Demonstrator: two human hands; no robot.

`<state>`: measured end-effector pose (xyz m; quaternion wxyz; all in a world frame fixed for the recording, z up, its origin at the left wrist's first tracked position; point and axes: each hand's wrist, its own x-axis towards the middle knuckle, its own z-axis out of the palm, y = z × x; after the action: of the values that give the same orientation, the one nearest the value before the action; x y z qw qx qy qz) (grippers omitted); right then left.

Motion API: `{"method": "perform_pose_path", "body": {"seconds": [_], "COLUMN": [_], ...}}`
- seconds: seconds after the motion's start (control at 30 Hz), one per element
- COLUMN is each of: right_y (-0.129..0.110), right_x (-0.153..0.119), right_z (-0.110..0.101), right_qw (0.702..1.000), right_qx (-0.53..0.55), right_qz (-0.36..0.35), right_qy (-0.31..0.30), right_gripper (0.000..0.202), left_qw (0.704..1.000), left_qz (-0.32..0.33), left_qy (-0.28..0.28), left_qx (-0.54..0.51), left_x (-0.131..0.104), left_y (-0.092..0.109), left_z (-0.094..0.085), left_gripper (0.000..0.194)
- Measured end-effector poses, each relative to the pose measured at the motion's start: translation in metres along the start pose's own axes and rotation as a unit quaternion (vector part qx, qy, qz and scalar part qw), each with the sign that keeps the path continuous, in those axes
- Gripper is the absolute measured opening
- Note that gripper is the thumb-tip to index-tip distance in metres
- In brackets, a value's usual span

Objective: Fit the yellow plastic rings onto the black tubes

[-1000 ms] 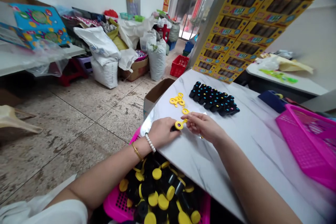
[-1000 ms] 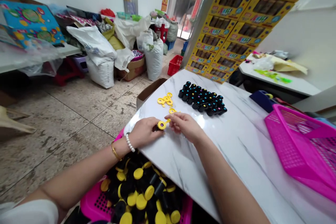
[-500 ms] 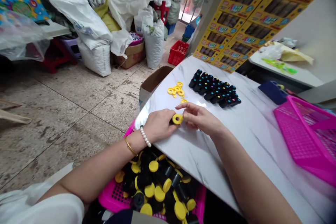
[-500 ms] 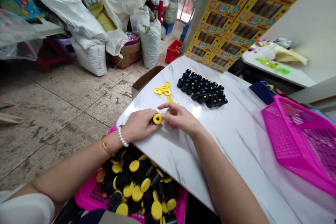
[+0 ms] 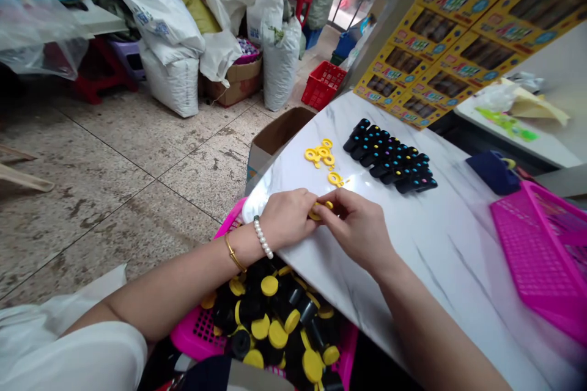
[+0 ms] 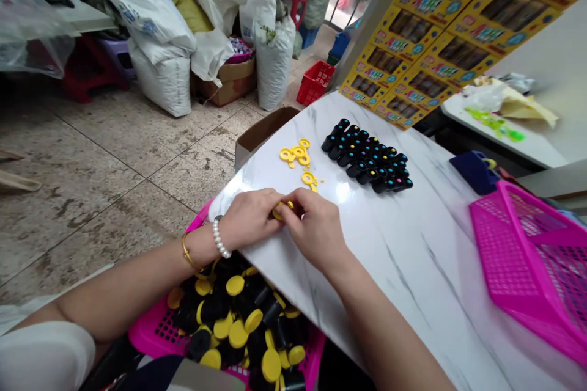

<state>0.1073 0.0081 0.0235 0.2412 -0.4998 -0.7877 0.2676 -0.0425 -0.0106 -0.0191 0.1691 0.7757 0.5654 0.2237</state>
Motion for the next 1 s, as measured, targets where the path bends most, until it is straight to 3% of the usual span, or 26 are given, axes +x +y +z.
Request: {"method": "perform_pose_path", "body": {"seconds": [0.1, 0.2, 0.33, 0.53, 0.83, 1.0], "right_y": [0.013, 0.026, 0.034, 0.035, 0.032, 0.026], "right_x": [0.007, 0.014, 0.018, 0.016, 0.013, 0.012], "right_z": [-0.007, -0.017, -0.013, 0.003, 0.006, 0.003], "right_qw": [0.983, 0.942, 0.900, 0.920, 0.932, 0.934], "right_qx": [0.154, 0.290, 0.374, 0.331, 0.314, 0.308], "right_qz": [0.081, 0.162, 0.218, 0.201, 0.174, 0.161], "right_qy": [-0.049, -0.047, -0.050, -0.054, -0.047, -0.080], "right_gripper": [0.016, 0.022, 0.026, 0.027, 0.026, 0.027], "left_qw": [1.000, 1.000, 1.000, 1.000, 0.999, 0.989], "left_qz": [0.003, -0.001, -0.007, -0.004, -0.011, 0.007], "left_qy": [0.000, 0.003, 0.002, 0.000, 0.003, -0.013], "left_qx": [-0.009, -0.024, -0.030, -0.030, -0.046, -0.146], "left_x": [0.000, 0.001, 0.002, 0.002, 0.001, 0.002], "left_y": [0.000, -0.001, -0.002, -0.002, -0.001, -0.001], "left_z": [0.000, 0.000, -0.001, -0.001, 0.000, -0.014], "left_gripper": [0.028, 0.028, 0.029, 0.027, 0.031, 0.029]}}
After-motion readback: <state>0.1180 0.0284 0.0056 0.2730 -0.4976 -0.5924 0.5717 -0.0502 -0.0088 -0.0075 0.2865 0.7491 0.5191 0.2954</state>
